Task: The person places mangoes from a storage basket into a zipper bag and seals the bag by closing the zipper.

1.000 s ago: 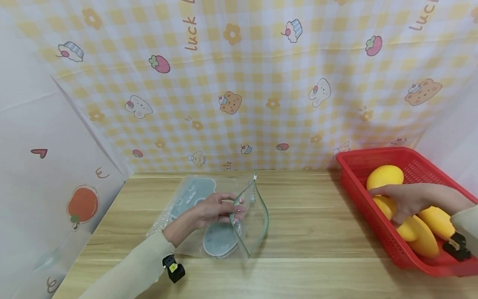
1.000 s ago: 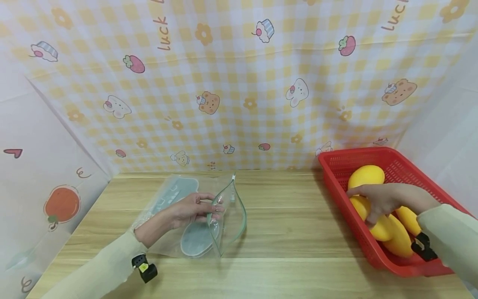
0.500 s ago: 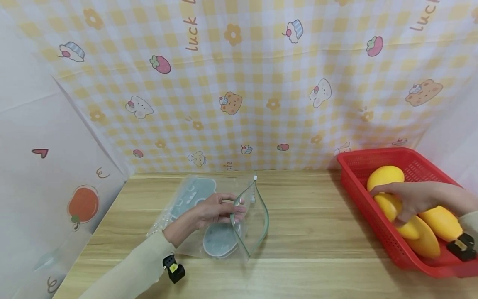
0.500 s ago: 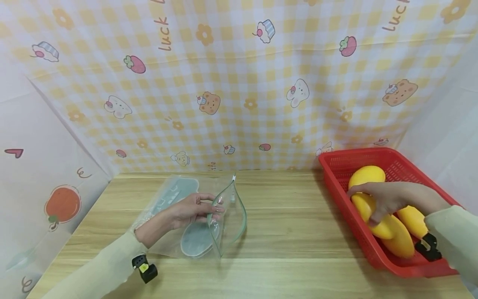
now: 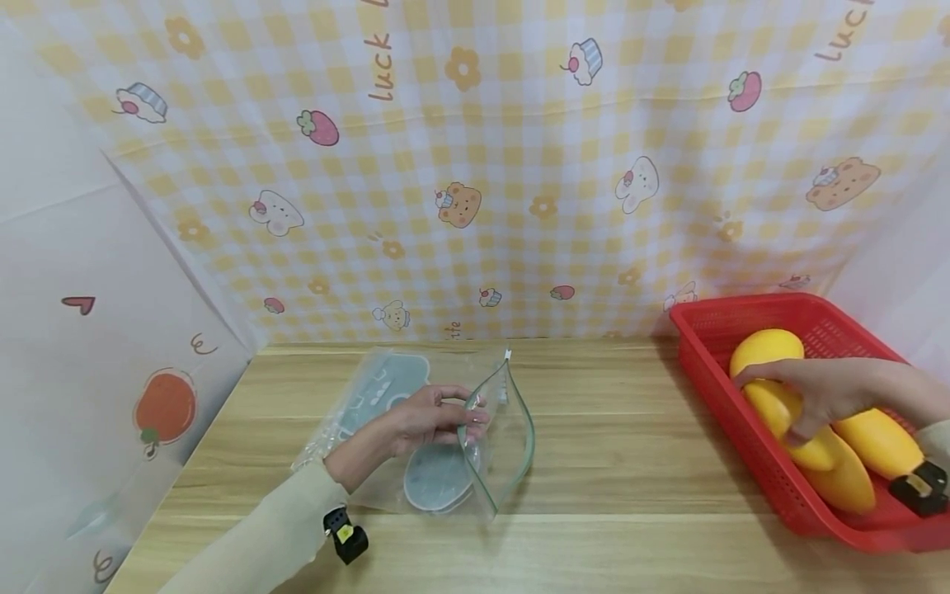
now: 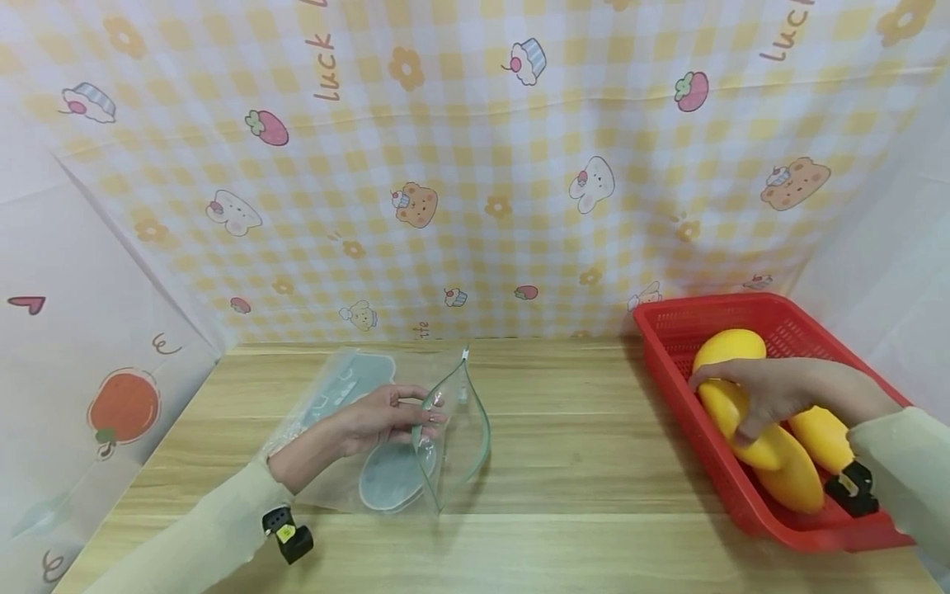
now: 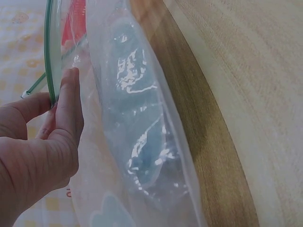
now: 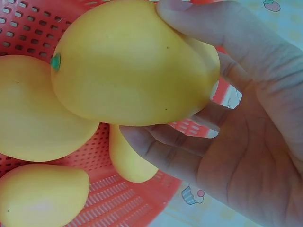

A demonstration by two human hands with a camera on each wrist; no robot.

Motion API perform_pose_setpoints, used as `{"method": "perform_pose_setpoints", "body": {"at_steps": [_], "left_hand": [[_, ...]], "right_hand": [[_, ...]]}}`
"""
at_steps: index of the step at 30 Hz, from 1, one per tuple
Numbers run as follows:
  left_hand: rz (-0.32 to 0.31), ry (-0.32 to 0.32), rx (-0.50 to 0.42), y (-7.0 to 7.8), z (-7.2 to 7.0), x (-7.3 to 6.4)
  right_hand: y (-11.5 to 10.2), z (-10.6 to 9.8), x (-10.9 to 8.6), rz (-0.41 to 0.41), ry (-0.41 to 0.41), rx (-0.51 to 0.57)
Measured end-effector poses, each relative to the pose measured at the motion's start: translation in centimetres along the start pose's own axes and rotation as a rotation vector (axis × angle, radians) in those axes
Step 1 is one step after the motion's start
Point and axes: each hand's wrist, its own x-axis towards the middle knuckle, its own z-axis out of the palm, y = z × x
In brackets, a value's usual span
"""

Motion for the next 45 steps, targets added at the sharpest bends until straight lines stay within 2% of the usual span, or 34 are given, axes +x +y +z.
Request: {"method": "perform_pose_setpoints", "body": {"at_steps": [5,14,23,28,33,37,45], "left_hand": [[-0.002,-0.001,-0.006,0.0,0.0,0.0],[0.002,-0.004,-0.011,-0.1,-0.1,-0.1],[0.006,-0.008,-0.008,-0.1,-0.1,-0.3],[0.002,0.002,-0.01,-0.1,-0.1,-0.2],[-0.001,0.004,-0.021,-0.2,-0.1,-0.2],[-0.002,0.003,-0.023,-0.3,-0.1,-0.1],[-0.002,-0.005,-0.041,-0.3,0.0,-0.2]], "right_hand": [[-0.3,-0.1,-0.1,0.024,-0.011,0.023],[-0.6,-0.4,-0.3,-0.004,0.014,0.008],[-1.1,-1.0,-0.9,-0.053,0.117,-0.022],[-1.1,-1.3,-1.3,-0.137,0.187,-0.026],[-1.1,-1.5,-1.3,-0.232,0.224,-0.016],[-1.2,-1.7,-1.3,-0.29,0.23,0.007],[-1.3,-2.2,-1.3,-0.35,0.211,0.064]]}}
